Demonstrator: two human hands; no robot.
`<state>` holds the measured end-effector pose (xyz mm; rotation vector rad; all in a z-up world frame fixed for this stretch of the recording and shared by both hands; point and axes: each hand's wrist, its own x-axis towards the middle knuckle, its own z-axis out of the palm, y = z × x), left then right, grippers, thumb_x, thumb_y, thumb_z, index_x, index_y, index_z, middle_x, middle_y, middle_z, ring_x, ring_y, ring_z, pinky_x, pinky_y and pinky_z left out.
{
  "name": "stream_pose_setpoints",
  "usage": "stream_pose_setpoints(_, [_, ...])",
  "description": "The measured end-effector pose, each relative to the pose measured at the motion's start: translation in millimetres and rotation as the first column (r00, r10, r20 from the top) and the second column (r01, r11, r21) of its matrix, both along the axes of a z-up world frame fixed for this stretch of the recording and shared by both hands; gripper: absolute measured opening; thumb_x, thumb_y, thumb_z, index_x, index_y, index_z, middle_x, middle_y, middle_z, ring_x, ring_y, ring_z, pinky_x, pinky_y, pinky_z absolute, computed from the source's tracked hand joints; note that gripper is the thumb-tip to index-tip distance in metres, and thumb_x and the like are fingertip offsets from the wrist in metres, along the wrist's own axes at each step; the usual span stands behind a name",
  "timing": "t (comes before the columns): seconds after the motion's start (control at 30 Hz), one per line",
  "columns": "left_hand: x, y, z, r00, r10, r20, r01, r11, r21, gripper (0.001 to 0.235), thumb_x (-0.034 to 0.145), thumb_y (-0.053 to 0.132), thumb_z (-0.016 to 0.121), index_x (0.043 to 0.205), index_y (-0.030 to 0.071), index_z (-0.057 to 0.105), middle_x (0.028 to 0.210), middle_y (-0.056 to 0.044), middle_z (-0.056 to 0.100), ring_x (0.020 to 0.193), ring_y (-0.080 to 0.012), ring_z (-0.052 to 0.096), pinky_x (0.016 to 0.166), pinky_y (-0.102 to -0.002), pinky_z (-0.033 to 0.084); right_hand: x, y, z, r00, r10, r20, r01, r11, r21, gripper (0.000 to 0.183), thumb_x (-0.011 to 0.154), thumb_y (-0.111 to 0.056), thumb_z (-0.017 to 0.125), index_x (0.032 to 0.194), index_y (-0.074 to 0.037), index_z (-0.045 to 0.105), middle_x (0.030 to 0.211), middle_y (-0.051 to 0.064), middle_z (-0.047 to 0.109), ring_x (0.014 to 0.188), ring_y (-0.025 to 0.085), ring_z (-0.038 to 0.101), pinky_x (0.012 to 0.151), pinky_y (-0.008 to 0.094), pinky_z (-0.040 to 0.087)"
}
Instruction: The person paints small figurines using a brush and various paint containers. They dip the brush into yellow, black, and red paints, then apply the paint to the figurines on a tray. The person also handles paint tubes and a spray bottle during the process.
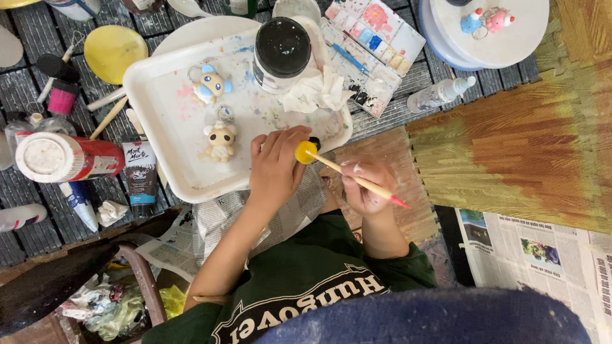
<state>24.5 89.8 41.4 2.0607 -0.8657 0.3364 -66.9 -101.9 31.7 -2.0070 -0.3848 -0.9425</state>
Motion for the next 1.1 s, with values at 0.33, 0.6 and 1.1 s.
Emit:
stream_pose_setpoints(0.33, [1,-5,-5,1.000,0.008,0.012,-0.008,1.000,0.030,0.049,0.088,0.011,0.076,0.130,0.010,0.050,0.132,0.000,0.066,0.113,-0.0221,0.064,0.099,-0.041,0.036,14,-1,17,0.994,0.030,-0.103,-0.029,0.999,0.018,0.014,0.095,0.002,0.068,0.106,-0.005,0.062,0.090,0.008,0.072,0.080,0.023,0.074,0.068,0.032,0.061])
stream_pose_setpoints(0.6, [0,-7,-3,1.000,0.009,0.023,-0.011,0.999,0.051,0.049,0.090,0.011,0.076,0.131,0.010,0.050,0.132,0.000,0.066,0.111,-0.0217,0.063,0.097,-0.040,0.036,15,-6,21,0.986,0.103,-0.135,-0.097,0.994,0.044,0.016,0.094,0.002,0.068,0.107,-0.005,0.063,0.089,0.011,0.071,0.074,0.017,0.072,0.061,0.028,0.058])
stream_pose_setpoints(1.1, [1,-8,-4,1.000,0.019,0.025,-0.020,0.998,0.058,0.046,0.089,0.013,0.077,0.129,0.011,0.052,0.131,0.000,0.066,0.113,-0.0218,0.063,0.099,-0.040,0.036,18,-2,36,0.990,0.066,-0.121,-0.071,0.997,-0.036,0.015,0.094,0.002,0.068,0.105,-0.005,0.060,0.087,0.008,0.072,0.077,0.022,0.074,0.066,0.032,0.059])
